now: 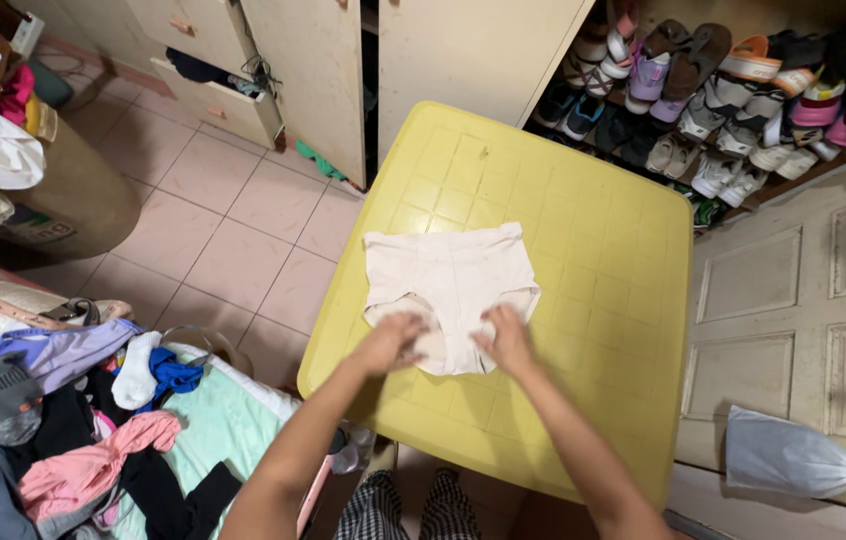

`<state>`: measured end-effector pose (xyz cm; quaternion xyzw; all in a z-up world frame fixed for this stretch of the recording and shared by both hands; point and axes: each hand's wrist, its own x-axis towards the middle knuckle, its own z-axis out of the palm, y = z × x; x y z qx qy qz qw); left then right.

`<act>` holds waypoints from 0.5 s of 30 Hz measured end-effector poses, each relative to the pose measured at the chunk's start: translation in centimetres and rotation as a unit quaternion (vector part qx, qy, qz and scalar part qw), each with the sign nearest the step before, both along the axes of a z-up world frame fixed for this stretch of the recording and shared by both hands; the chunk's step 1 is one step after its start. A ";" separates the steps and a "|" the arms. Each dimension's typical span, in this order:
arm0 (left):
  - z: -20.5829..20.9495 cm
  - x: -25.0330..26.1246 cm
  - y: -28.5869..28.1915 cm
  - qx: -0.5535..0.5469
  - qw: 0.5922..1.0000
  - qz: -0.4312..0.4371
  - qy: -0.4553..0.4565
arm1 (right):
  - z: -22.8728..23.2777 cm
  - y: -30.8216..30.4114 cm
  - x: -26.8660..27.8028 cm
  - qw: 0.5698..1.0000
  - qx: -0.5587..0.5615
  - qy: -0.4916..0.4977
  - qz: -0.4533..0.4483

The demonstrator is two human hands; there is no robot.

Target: The person folds a shirt, a pair of underwear, a pair of shorts, a handkerchief, and two pairs of socks by hand on a yellow table and places each item onto a bed.

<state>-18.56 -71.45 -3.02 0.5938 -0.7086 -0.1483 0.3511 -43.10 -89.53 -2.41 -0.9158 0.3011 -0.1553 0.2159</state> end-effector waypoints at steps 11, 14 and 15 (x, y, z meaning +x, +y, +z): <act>-2.1 -8.0 3.4 0.155 0.987 0.042 -0.029 | -4.2 2.4 -7.2 0.983 0.064 0.111 0.131; 0.5 -7.6 2.3 0.278 0.953 0.026 0.113 | -3.0 -2.6 -6.2 0.961 0.158 0.159 0.159; 1.0 -7.4 1.4 0.241 0.958 0.031 0.155 | -2.6 -4.1 -5.9 0.951 0.206 0.174 0.155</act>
